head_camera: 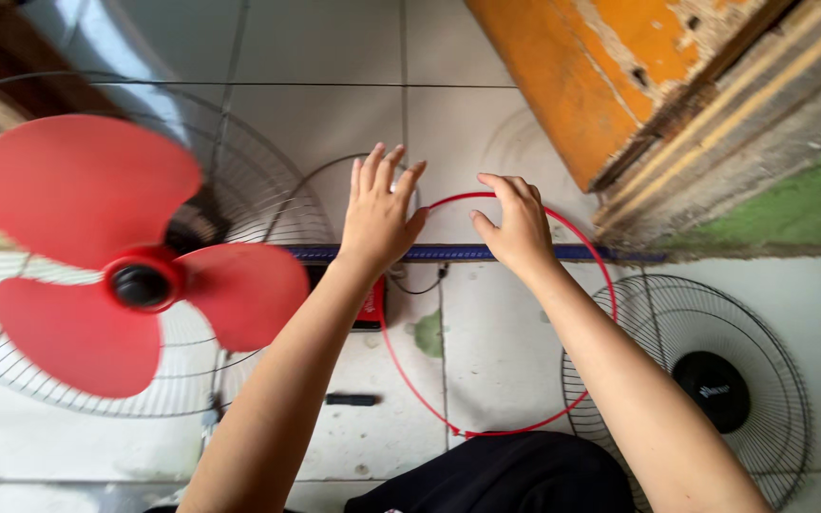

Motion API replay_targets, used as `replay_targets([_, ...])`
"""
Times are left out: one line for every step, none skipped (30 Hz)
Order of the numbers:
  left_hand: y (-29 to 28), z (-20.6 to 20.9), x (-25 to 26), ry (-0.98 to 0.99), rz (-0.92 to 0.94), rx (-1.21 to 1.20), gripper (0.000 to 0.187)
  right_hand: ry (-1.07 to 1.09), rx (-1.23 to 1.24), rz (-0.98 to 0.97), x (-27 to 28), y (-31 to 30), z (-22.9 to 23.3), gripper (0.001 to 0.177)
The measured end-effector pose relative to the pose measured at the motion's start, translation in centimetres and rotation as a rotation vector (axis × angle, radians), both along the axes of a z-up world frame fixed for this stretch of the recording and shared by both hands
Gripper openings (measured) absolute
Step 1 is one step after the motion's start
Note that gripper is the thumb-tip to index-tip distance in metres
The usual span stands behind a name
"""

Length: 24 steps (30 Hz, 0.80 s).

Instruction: The person assembles a red electric fan by attaching the fan blades, securing the center cap, and fitting both the front and rear wire cages. The person uses a screwdriver to tighten the cage screws and completes the assembly.

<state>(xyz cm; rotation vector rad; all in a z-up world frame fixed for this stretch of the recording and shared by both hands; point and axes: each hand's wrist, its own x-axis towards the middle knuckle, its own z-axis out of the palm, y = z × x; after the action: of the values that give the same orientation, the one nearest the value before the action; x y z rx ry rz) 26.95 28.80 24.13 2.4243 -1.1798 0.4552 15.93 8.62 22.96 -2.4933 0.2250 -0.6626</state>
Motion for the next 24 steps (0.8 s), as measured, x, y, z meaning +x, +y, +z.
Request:
replay_targets([1.6,1.4,-0.4,-0.016,0.000,-0.049,0.067,-0.039,0.006,0.040,0.5,1.8,1.3,0.052])
replay_targets([3.2,2.7,-0.8,-0.033,0.000,-0.098,0.067,-0.072,0.000,0.085,1.1,3.8,2.5,0.050])
replay_targets([5.0,3.8,-1.1,-0.051,-0.004,-0.149,0.068,-0.106,-0.008,0.126,1.6,5.8,3.5,0.049])
replay_targets([7.0,4.7,-1.3,-0.061,0.037,-0.168,0.070,-0.140,-0.016,0.167,2.2,7.9,4.5,0.048])
replay_targets([9.1,5.5,-1.7,-0.067,0.077,-0.184,0.072,-0.157,-0.013,0.195,2.6,9.9,5.3,0.047])
replay_targets([11.2,6.1,-2.1,-0.073,0.117,-0.199,0.075,-0.175,-0.010,0.222,3.1,11.9,6.1,0.045])
replay_targets([13.5,6.5,-2.3,-0.088,0.160,-0.211,0.075,-0.192,-0.008,0.247,3.5,14.0,6.7,0.044])
replay_targets([15.9,6.8,-2.5,-0.103,0.204,-0.223,0.075,-0.209,-0.008,0.278,3.9,16.2,7.1,0.042])
replay_targets([18.2,7.2,-2.7,-0.121,0.244,-0.235,0.076,-0.228,-0.008,0.308,4.3,18.2,7.6,0.040])
replay_targets([20.4,7.4,-2.9,-0.110,0.293,-0.234,0.079,-0.247,-0.008,0.338,4.6,20.1,8.0,0.038])
replay_targets([22.7,7.5,-3.1,-0.097,0.340,-0.235,0.082,-0.245,-0.012,0.363,5.0,22.0,8.3,0.038])
replay_targets([24.6,7.4,-3.2,-0.085,0.386,-0.235,0.085,-0.243,-0.017,0.388,5.4,23.9,8.4,0.037])
replay_targets([26.2,7.2,-3.4,-0.052,0.420,-0.231,0.091,-0.237,-0.018,0.412,5.6,25.8,8.4,0.037])
replay_targets([27.7,6.9,-3.6,-0.018,0.454,-0.226,0.096,-0.223,-0.039,0.442,5.8,27.6,8.2,0.035])
replay_targets([29.0,6.4,-3.6,0.016,0.485,-0.223,0.102,-0.209,-0.062,0.469,6.1,29.3,8.0,0.034])
replay_targets([29.9,5.9,-3.6,0.033,0.517,-0.207,0.105,-0.195,-0.085,0.496,6.3,30.9,7.7,0.033])
replay_targets([30.7,5.2,-3.7,0.053,0.548,-0.190,0.109,-0.226,-0.163,0.548,6.5,32.2,7.3,0.032])
replay_targets([31.3,4.5,-3.6,0.073,0.580,-0.173,0.113,-0.258,-0.241,0.599,6.8,33.5,7.0,0.032])
replay_targets([31.9,3.8,-3.5,0.049,0.578,-0.189,0.108,-0.290,-0.320,0.652,7.2,34.6,6.6,0.032])
replay_targets([32.3,3.2,-3.2,0.024,0.577,-0.205,0.104,-0.307,-0.380,0.679,7.5,35.4,6.3,0.029])
replay_targets([32.7,2.5,-3.0,0.002,0.578,-0.219,0.100,-0.322,-0.440,0.709,7.7,36.2,6.0,0.027])
replay_targets([33.0,1.9,-2.8,-0.035,0.583,-0.225,0.094,-0.337,-0.499,0.738,7.9,36.8,5.7,0.026])
replay_targets([33.1,1.3,-2.5,-0.072,0.587,-0.231,0.088,-0.323,-0.532,0.723,8.0,37.3,5.3,0.025])
replay_targets([33.4,0.9,-2.4,-0.109,0.591,-0.238,0.082,-0.309,-0.565,0.707,8.0,37.7,5.0,0.025])
